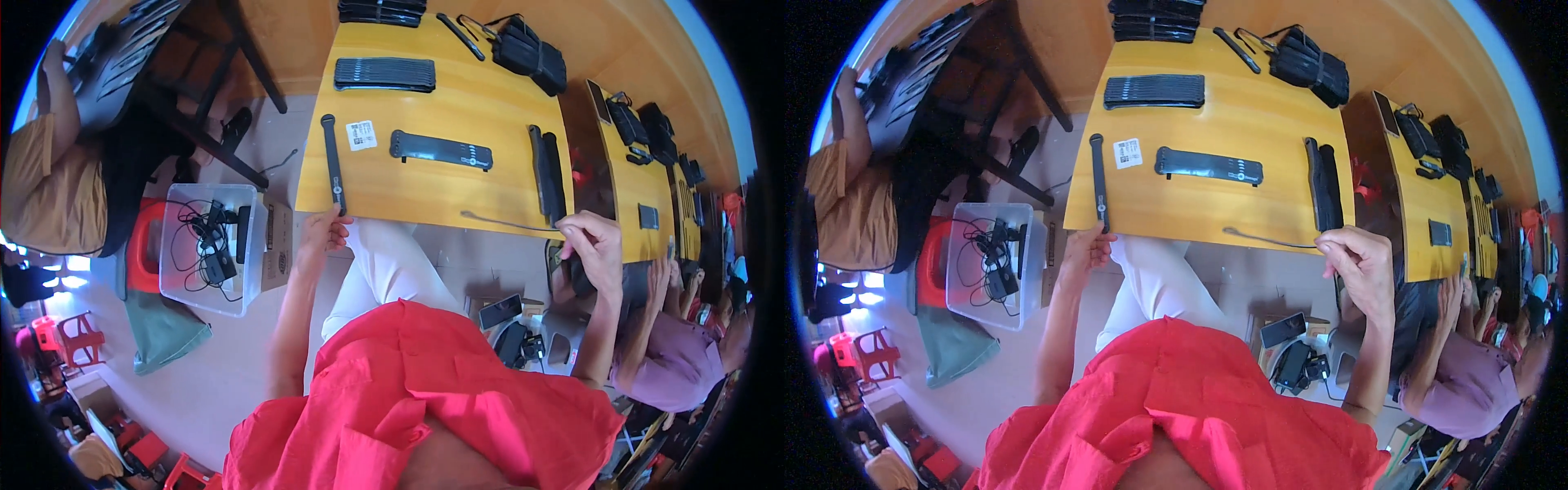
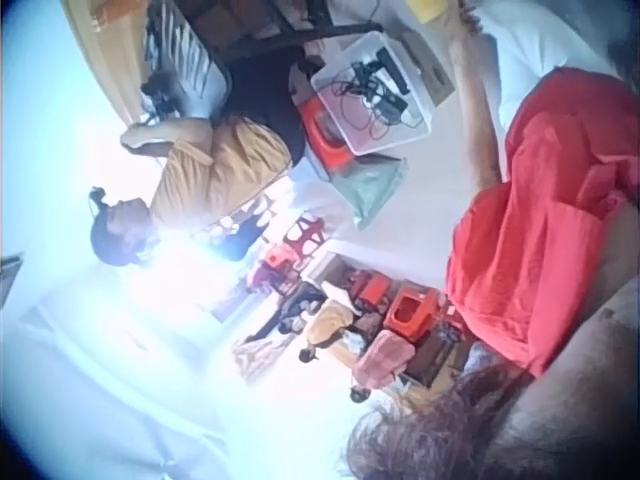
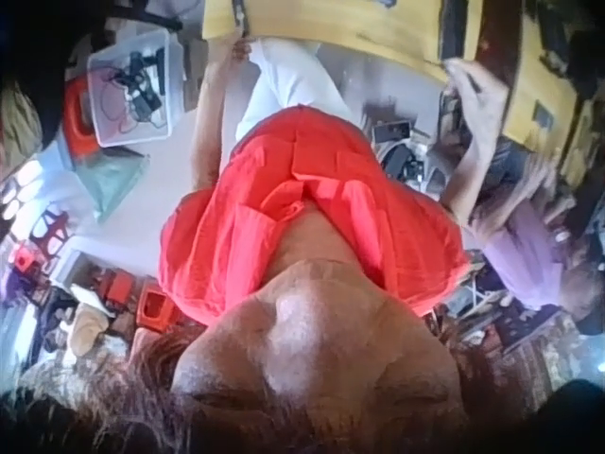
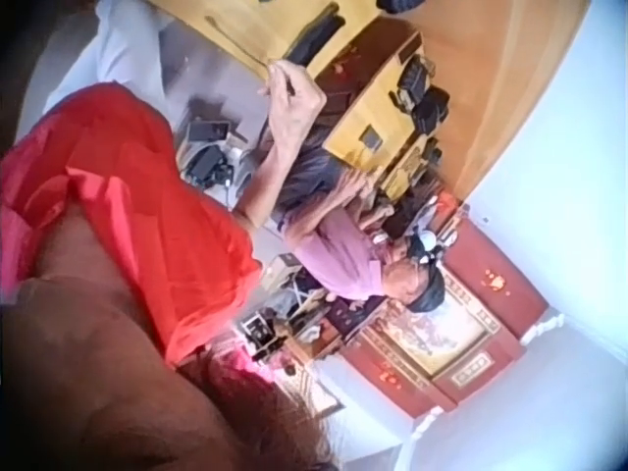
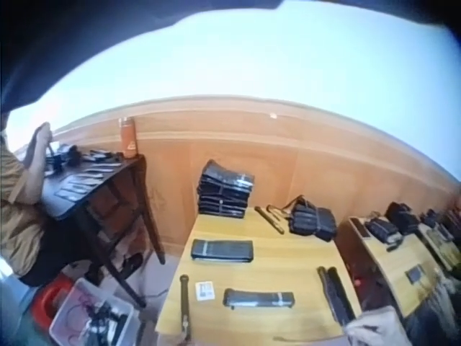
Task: Attaching straps and labels to black soft goods or component cases at a manufacturing workbench.
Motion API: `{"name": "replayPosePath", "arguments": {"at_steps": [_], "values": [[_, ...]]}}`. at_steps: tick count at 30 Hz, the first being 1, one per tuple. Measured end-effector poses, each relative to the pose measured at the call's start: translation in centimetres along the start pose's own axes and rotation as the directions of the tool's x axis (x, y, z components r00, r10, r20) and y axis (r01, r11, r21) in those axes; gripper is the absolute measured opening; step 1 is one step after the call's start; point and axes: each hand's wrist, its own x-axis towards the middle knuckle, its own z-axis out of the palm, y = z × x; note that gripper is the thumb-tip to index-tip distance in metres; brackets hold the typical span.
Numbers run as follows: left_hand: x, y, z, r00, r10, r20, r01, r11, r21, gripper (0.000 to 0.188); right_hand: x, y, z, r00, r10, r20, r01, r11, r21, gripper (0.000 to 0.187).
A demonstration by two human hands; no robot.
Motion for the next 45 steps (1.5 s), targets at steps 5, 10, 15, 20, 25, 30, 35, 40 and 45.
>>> {"name": "replayPosePath", "arguments": {"at_steps": [5, 10, 15, 20, 25, 30, 35, 40, 45], "values": [[-1.3, 1.3, -0.2, 0.972, 0.059, -0.228, 0.036, 0.918, 0.394, 0.04, -0.8, 0.2, 0.5, 0.996, -0.033, 0.083, 0.037, 0.998, -0.044, 0.008], [-4.7, 4.5, 6.0, 0.769, 0.628, 0.123, -0.632, 0.716, 0.296, 0.043, -0.4, -1.0, 5.1, 0.929, -0.19, 0.317, 0.192, 0.981, 0.026, 0.016], [-7.0, 4.8, 11.0, 0.65, 0.268, 0.711, -0.361, 0.932, -0.021, 0.04, 1.2, -1.8, 8.9, 0.875, -0.409, 0.259, 0.346, 0.902, 0.256, 0.018], [-4.9, 4.7, 8.3, 0.743, 0.075, 0.666, -0.274, 0.941, 0.199, 0.025, 0.4, 2.8, 7.6, 0.989, 0.058, 0.135, -0.098, 0.945, 0.313, 0.021], [-1.6, 3.8, 6.0, 0.818, 0.184, 0.545, -0.331, 0.926, 0.184, 0.017, 1.3, 7.2, 8.9, 0.963, 0.264, 0.052, -0.256, 0.839, 0.481, 0.016], [1.9, 4.1, 6.2, 0.909, 0.281, 0.309, -0.35, 0.916, 0.197, 0.015, 3.5, 9.5, 10.2, 0.903, 0.43, 0.0, -0.352, 0.739, 0.575, 0.011], [4.8, 4.4, 7.8, 0.933, 0.317, 0.17, -0.344, 0.925, 0.16, 0.013, 5.2, 12.9, 12.2, 0.906, 0.407, -0.114, -0.258, 0.746, 0.614, 0.008], [7.2, 4.6, 8.7, 0.911, 0.407, 0.061, -0.411, 0.91, 0.059, 0.012, 7.0, 13.5, 12.6, 0.874, 0.449, -0.186, -0.221, 0.708, 0.671, 0.005], [8.3, 4.5, 9.0, 0.937, 0.345, 0.048, -0.34, 0.935, -0.1, 0.014, 8.3, 15.6, 13.0, 0.868, 0.425, -0.256, -0.199, 0.771, 0.605, 0.005]]}}
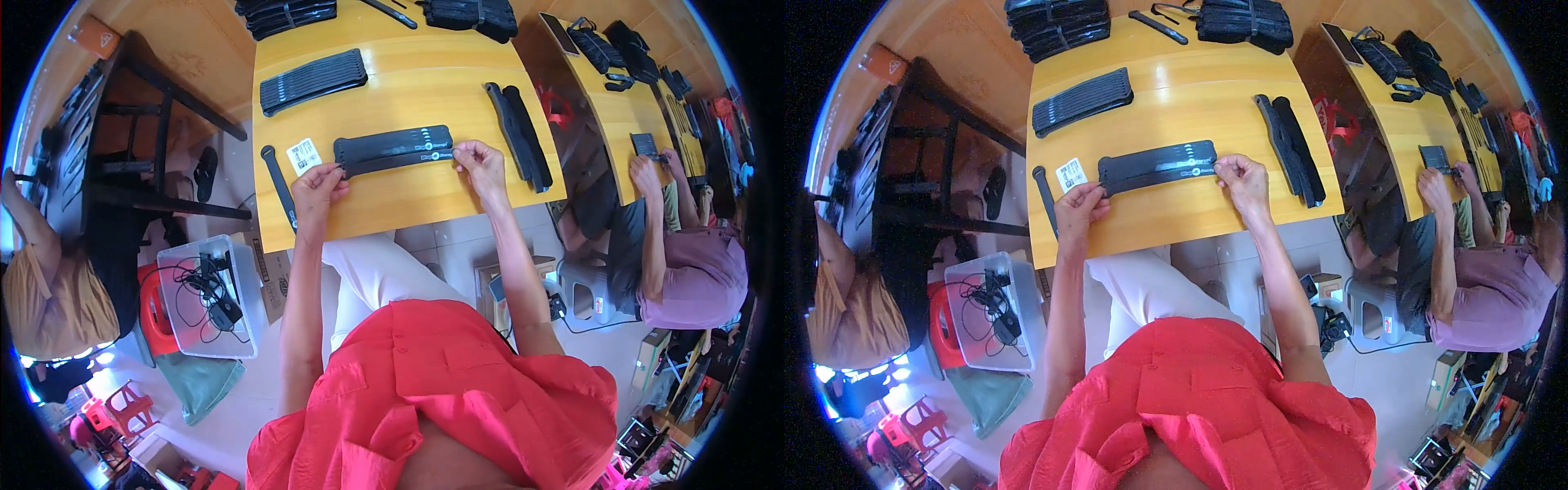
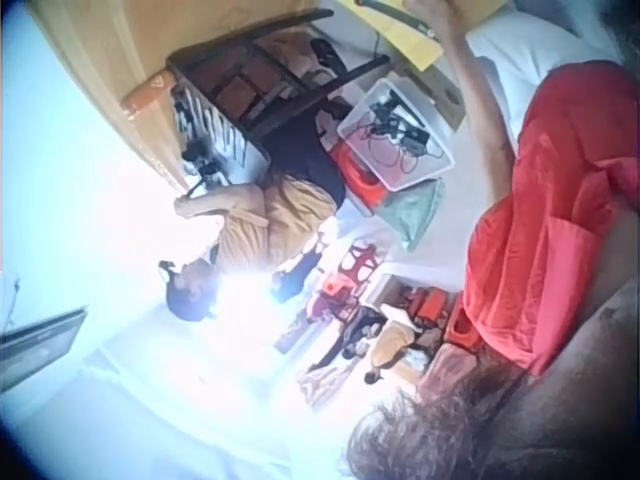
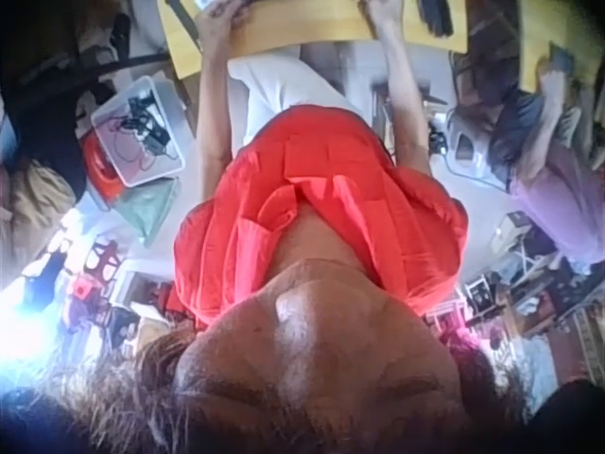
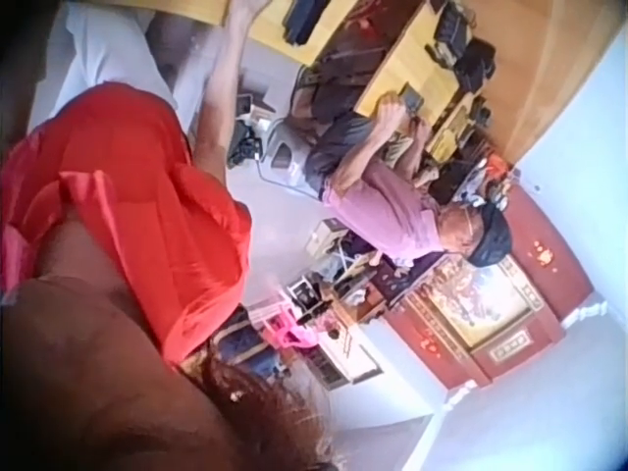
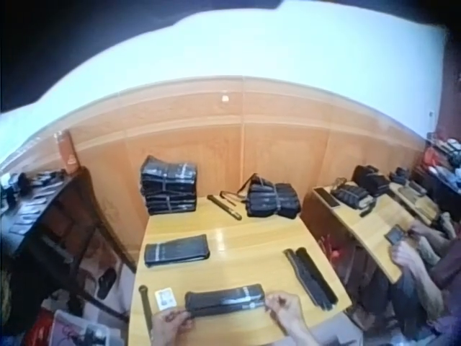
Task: Attaching straps and labels to black soft goods or component cases at a manufacturing workbench.
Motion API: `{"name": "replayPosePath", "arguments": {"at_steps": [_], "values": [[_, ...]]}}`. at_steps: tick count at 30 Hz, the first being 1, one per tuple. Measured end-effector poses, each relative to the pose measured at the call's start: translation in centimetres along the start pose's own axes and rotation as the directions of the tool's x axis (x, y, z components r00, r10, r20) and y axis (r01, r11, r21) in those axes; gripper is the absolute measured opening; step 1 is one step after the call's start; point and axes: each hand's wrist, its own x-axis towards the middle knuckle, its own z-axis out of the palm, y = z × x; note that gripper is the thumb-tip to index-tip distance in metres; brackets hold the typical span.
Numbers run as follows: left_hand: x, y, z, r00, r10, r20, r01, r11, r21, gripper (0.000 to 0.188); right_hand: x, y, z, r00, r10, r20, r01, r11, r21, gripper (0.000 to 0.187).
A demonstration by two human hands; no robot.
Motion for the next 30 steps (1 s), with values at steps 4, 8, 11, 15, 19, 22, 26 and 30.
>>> {"name": "replayPosePath", "arguments": {"at_steps": [4, 8, 11, 15, 19, 22, 26, 30], "values": [[0.9, -1.0, -0.1, 0.991, 0.132, 0.005, -0.131, 0.977, 0.167, 0.012, 0.8, 0.4, 0.3, 0.999, -0.025, -0.044, 0.024, 0.999, -0.024, 0.007], [1.0, -1.6, 0.3, 0.964, 0.263, -0.038, -0.234, 0.907, 0.35, 0.011, 1.4, 0.9, 0.4, 0.999, -0.039, -0.03, 0.037, 0.998, -0.06, 0.008], [1.1, -2.2, 0.5, 0.929, 0.363, -0.071, -0.315, 0.877, 0.364, 0.011, 1.4, 0.7, 0.6, 0.999, -0.021, -0.042, 0.017, 0.994, -0.105, 0.008], [1.0, -2.1, 0.8, 0.932, 0.352, -0.089, -0.301, 0.887, 0.35, 0.012, 1.4, 0.9, 0.8, 0.995, -0.03, -0.094, 0.017, 0.99, -0.139, 0.009], [1.1, -2.4, 0.6, 0.91, 0.399, -0.115, -0.325, 0.856, 0.402, 0.011, 1.4, 1.2, 1.3, 0.989, -0.044, -0.144, 0.026, 0.992, -0.125, 0.009], [1.2, -2.5, 0.7, 0.894, 0.432, -0.114, -0.347, 0.831, 0.435, 0.01, 1.5, 1.8, 1.3, 0.982, -0.095, -0.164, 0.072, 0.988, -0.137, 0.01], [1.3, -2.9, 0.9, 0.902, 0.411, -0.132, -0.339, 0.864, 0.372, 0.01, 1.4, 2.1, 1.3, 0.979, -0.111, -0.17, 0.088, 0.986, -0.139, 0.01], [0.9, -2.2, 1.5, 0.914, 0.371, -0.162, -0.287, 0.876, 0.388, 0.009, 1.4, 2.3, 1.5, 0.959, -0.18, -0.22, 0.143, 0.974, -0.176, 0.007]]}}
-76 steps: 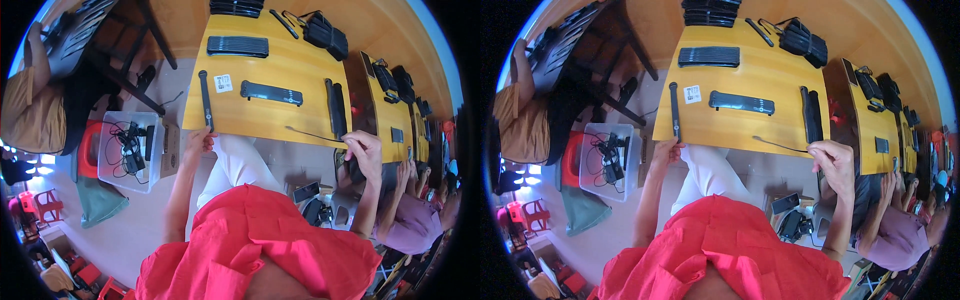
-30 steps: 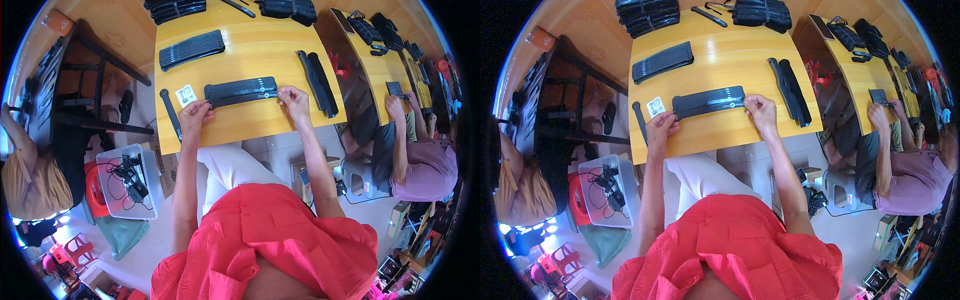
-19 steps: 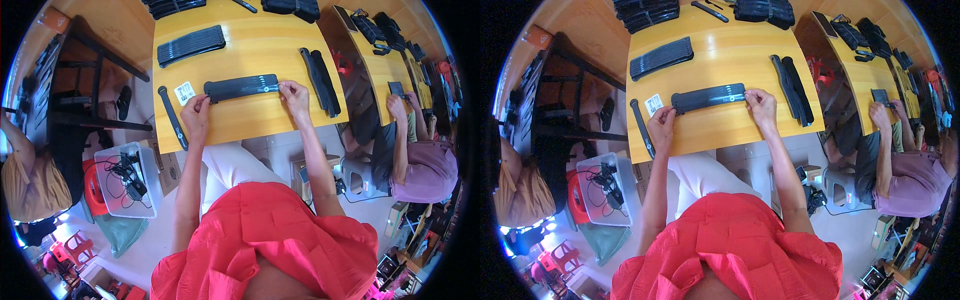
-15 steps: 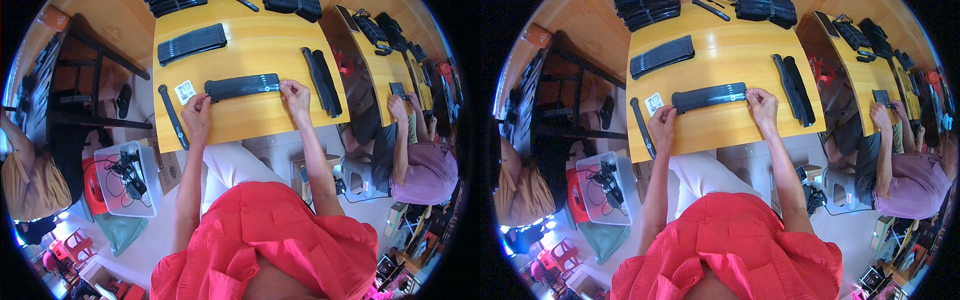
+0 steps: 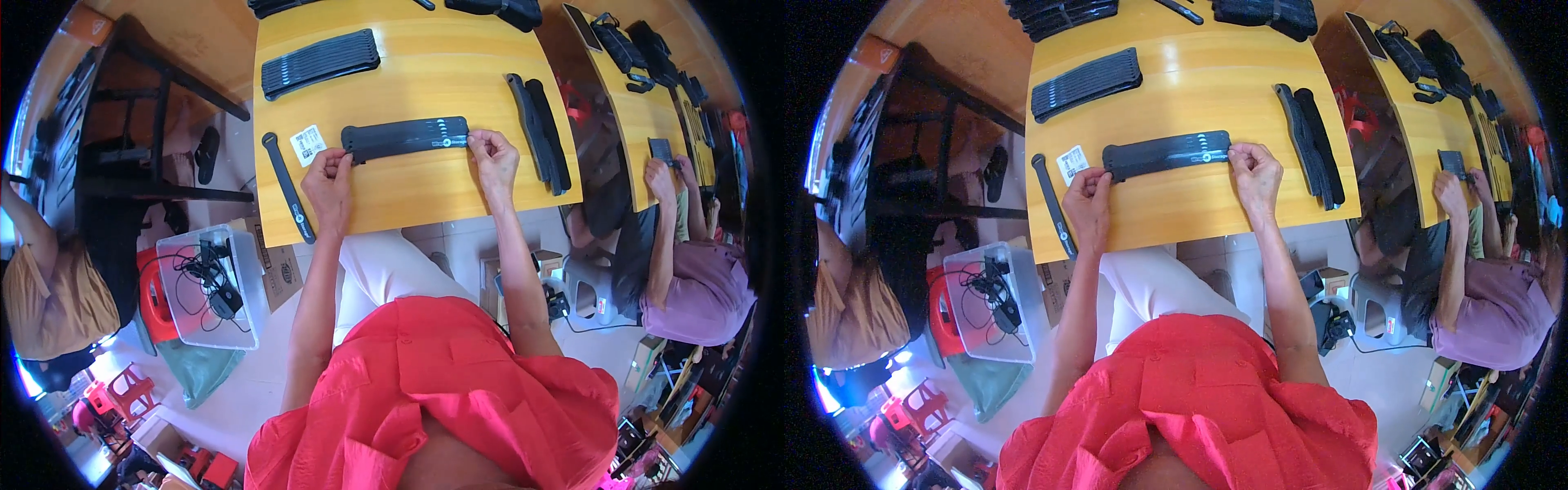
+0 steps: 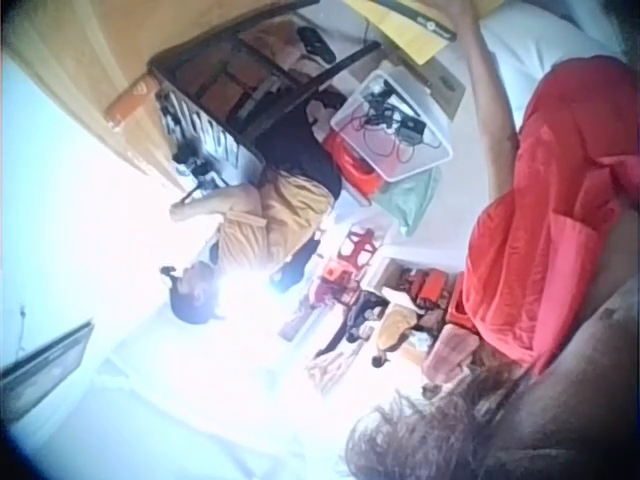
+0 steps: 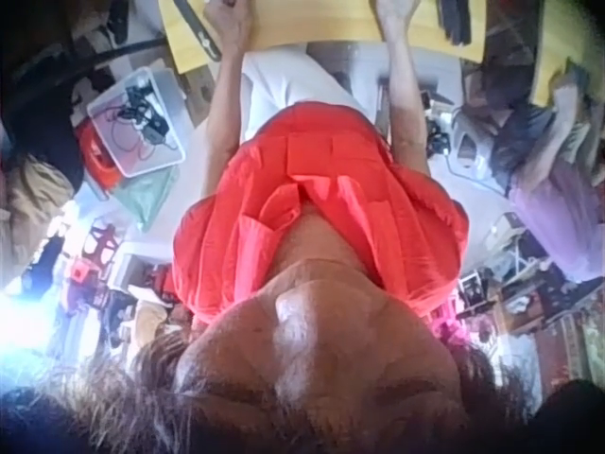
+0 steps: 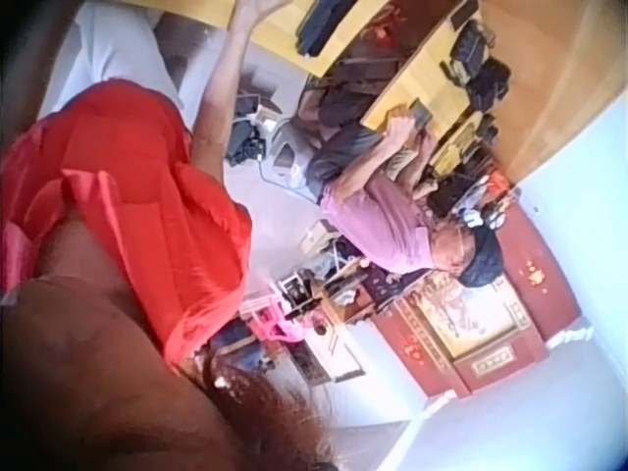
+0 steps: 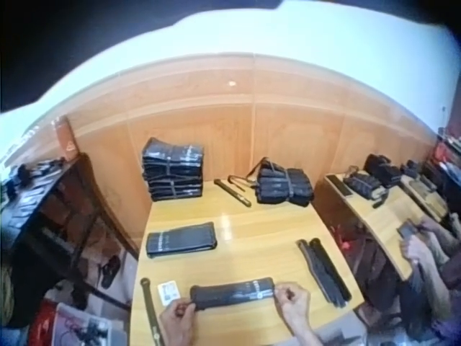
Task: Attaching straps and labels to black soft goods or component cases at a manufacturing workbench.
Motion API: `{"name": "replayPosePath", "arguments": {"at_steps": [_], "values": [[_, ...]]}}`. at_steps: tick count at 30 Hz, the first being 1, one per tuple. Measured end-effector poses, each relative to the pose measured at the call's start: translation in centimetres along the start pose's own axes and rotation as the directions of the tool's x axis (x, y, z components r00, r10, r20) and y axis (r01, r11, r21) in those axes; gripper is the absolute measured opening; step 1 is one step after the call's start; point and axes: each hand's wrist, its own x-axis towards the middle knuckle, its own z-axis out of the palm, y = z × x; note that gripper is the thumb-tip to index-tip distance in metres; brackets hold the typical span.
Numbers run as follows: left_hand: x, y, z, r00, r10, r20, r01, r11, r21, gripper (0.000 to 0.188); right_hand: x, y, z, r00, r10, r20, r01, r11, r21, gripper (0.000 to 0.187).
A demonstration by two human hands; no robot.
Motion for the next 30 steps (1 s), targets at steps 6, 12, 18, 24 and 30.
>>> {"name": "replayPosePath", "arguments": {"at_steps": [6, 12, 18, 24, 30], "values": [[-0.07, 0.14, -0.1, 1.0, 0.001, 0.014, -0.001, 1.0, 0.029, 0.008, -0.09, 0.15, 0.11, 1.0, 0.014, -0.022, -0.014, 1.0, 0.02, 0.008], [0.03, -0.24, -0.03, 0.999, 0.028, 0.024, -0.029, 0.999, 0.039, 0.006, -0.17, 0.15, 0.18, 1.0, 0.001, -0.023, 0.0, 0.999, 0.039, 0.007], [0.05, -0.05, -0.04, 0.999, -0.046, 0.011, 0.046, 0.999, 0.021, 0.007, -0.22, -0.18, 0.17, 1.0, 0.0, -0.024, 0.001, 1.0, 0.03, 0.007], [0.08, 0.04, 0.05, 1.0, -0.017, 0.005, 0.017, 0.999, 0.048, 0.006, -0.12, -0.01, 0.13, 1.0, -0.004, -0.012, 0.004, 1.0, 0.0, 0.008], [0.14, 0.08, 0.05, 1.0, -0.005, 0.003, 0.005, 0.996, 0.085, 0.005, -0.07, 0.02, 0.14, 1.0, -0.008, -0.012, 0.008, 1.0, -0.023, 0.01]]}}
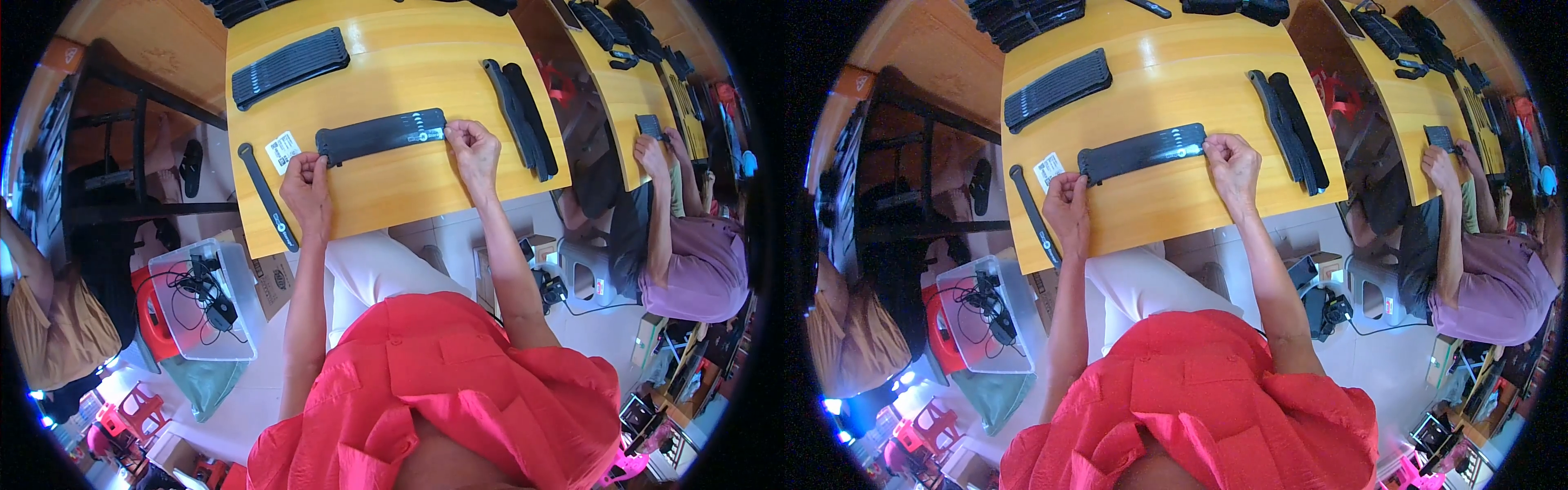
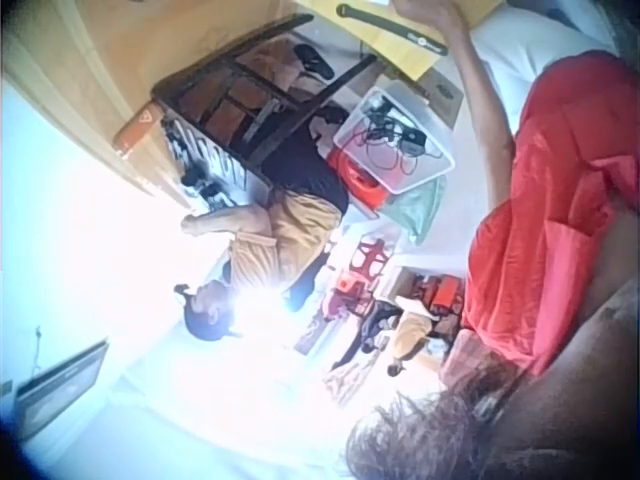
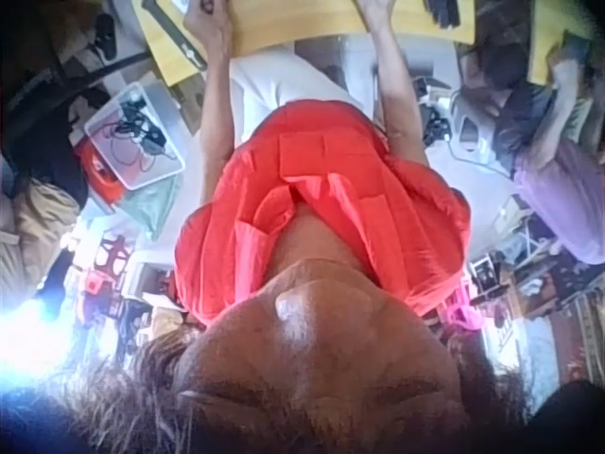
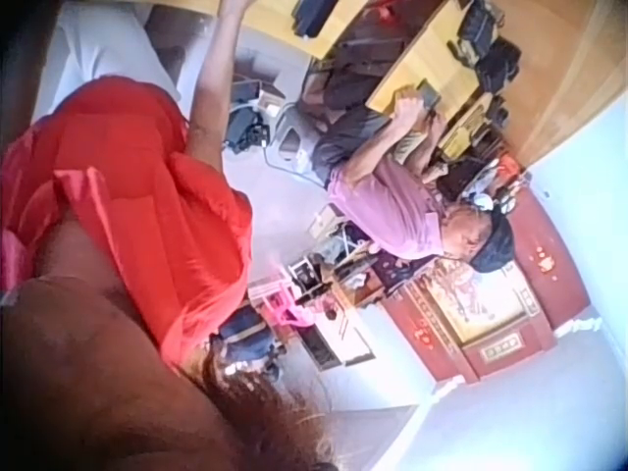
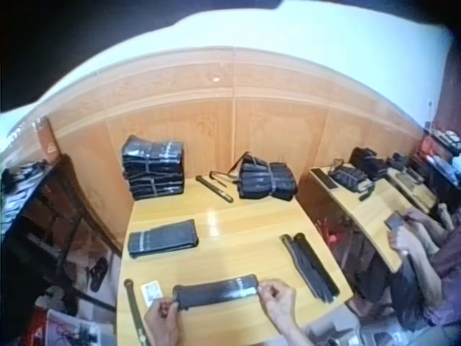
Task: Attaching straps and labels to black soft goods or component cases at a manufacturing workbench.
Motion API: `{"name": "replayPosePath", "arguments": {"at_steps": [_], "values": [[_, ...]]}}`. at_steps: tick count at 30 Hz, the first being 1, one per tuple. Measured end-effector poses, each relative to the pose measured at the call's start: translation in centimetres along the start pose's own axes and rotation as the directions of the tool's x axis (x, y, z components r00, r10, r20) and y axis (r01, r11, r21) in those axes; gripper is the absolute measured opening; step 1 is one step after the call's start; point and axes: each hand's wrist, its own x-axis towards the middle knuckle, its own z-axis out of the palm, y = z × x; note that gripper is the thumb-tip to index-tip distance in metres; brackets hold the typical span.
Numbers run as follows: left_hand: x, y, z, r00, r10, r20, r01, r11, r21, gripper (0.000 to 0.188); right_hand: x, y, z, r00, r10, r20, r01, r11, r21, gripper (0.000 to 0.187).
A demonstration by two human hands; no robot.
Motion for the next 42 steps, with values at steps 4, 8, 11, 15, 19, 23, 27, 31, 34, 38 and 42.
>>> {"name": "replayPosePath", "arguments": {"at_steps": [4, 8, 11, 15, 19, 23, 27, 31, 34, 38, 42], "values": [[-0.1, 0.1, 0.1, 1.0, -0.004, 0.0, 0.004, 1.0, 0.004, 0.006, 0.0, -0.2, -0.1, 1.0, 0.004, 0.0, -0.004, 1.0, -0.022, 0.01], [-0.1, 0.6, 0.0, 1.0, -0.015, 0.007, 0.015, 0.999, 0.046, 0.006, -0.1, -0.5, -0.2, 1.0, -0.009, -0.012, 0.008, 0.998, -0.064, 0.009], [-0.2, 0.8, -0.1, 0.999, 0.038, -0.011, -0.037, 0.998, 0.055, 0.006, -0.1, -0.5, 0.2, 1.0, 0.0, -0.008, -0.001, 0.998, -0.061, 0.009], [-0.2, 0.8, 0.0, 1.0, 0.005, 0.001, -0.005, 0.998, 0.066, 0.007, -0.1, -0.4, 0.0, 1.0, -0.014, -0.02, 0.013, 0.997, -0.073, 0.009], [-0.2, 0.5, 0.0, 1.0, 0.011, -0.002, -0.011, 0.999, 0.041, 0.007, -0.2, -0.9, 0.0, 1.0, 0.022, -0.01, -0.022, 0.999, -0.023, 0.007], [-0.3, 1.1, 0.1, 0.997, 0.068, -0.021, -0.066, 0.994, 0.089, 0.007, -0.2, -1.2, -0.1, 1.0, 0.019, -0.006, -0.019, 1.0, -0.024, 0.007], [-0.1, 0.5, 0.2, 0.998, 0.051, -0.024, -0.049, 0.996, 0.074, 0.007, -0.2, -0.9, -0.1, 1.0, 0.021, 0.005, -0.021, 0.999, -0.034, 0.008], [0.0, 0.2, 0.2, 0.998, 0.063, -0.016, -0.062, 0.995, 0.076, 0.007, -0.1, -0.2, -0.1, 1.0, -0.007, 0.001, 0.007, 0.999, -0.042, 0.008], [0.0, 0.0, 0.1, 0.999, 0.041, -0.014, -0.04, 0.997, 0.067, 0.007, -0.1, -0.3, 0.0, 1.0, -0.009, 0.003, 0.01, 0.999, -0.039, 0.008], [0.0, 0.2, 0.2, 0.996, 0.088, -0.024, -0.086, 0.993, 0.075, 0.006, -0.1, -0.6, 0.0, 1.0, -0.02, 0.002, 0.02, 0.999, -0.045, 0.008], [0.0, 0.2, 0.2, 0.994, 0.1, -0.033, -0.098, 0.993, 0.07, 0.006, -0.2, -0.9, 0.2, 1.0, -0.014, -0.004, 0.013, 0.999, -0.04, 0.008]]}}
